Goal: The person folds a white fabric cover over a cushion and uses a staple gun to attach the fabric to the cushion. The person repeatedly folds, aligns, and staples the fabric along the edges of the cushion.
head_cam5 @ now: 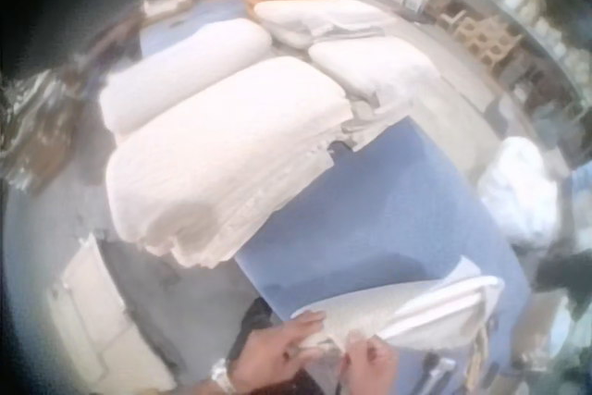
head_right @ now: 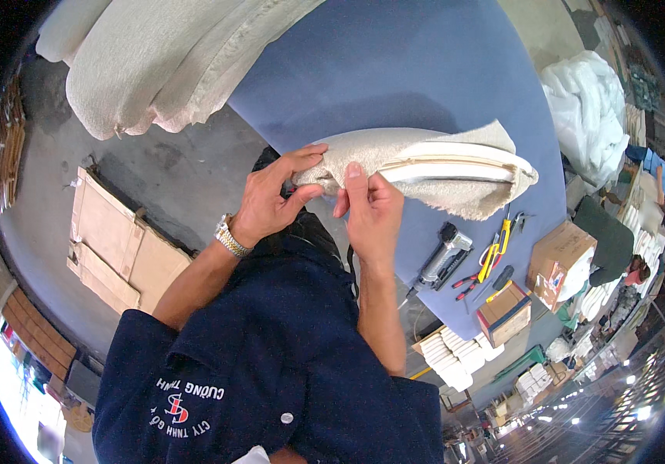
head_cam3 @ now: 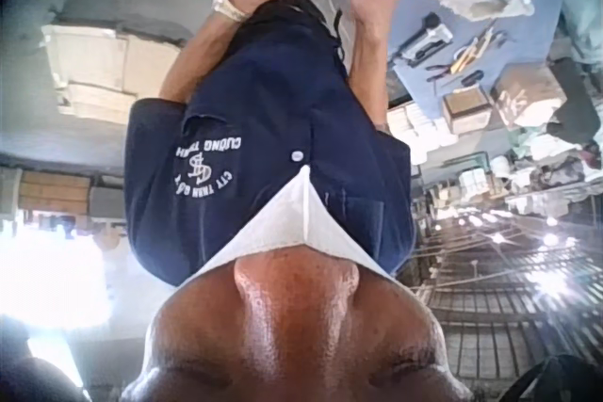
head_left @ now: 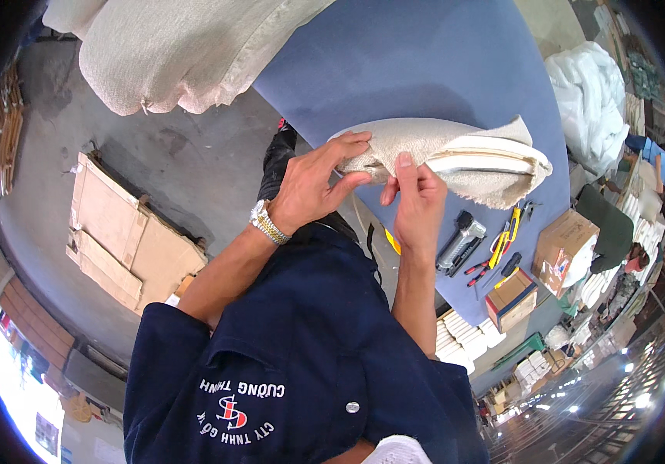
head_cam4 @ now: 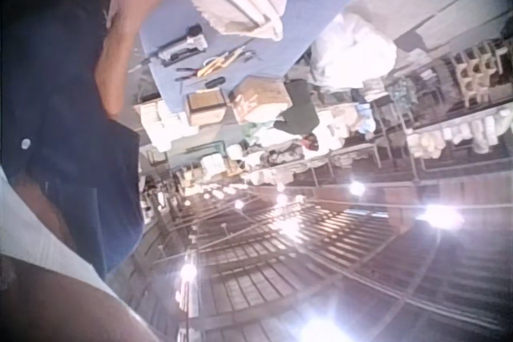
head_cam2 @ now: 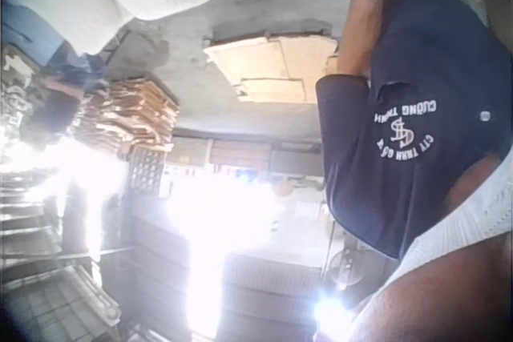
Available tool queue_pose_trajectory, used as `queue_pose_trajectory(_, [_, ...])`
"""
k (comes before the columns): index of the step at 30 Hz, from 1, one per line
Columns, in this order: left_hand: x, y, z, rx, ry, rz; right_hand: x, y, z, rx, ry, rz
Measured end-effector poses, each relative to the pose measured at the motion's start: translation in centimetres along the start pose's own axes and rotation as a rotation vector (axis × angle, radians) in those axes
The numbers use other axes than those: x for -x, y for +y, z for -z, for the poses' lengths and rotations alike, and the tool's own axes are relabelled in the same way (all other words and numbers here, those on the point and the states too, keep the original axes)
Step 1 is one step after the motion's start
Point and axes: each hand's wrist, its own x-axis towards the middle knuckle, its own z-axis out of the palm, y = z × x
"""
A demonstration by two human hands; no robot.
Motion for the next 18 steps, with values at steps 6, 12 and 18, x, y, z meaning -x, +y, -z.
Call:
queue_pose_trajectory(6, [0.1,0.4,-0.2,0.056,0.017,0.054,-1.3,-2.9,0.1,0.146,-0.067,-0.107])
queue_pose_trajectory(12, [-0.4,0.7,0.4,0.052,-0.025,0.066,-2.7,-3.4,0.2,0.179,-0.091,-0.124])
queue_pose_trajectory(18, [-1.9,0.0,1.4,0.059,-0.083,0.032,-4.2,-3.7,-0.4,0.169,-0.148,-0.045])
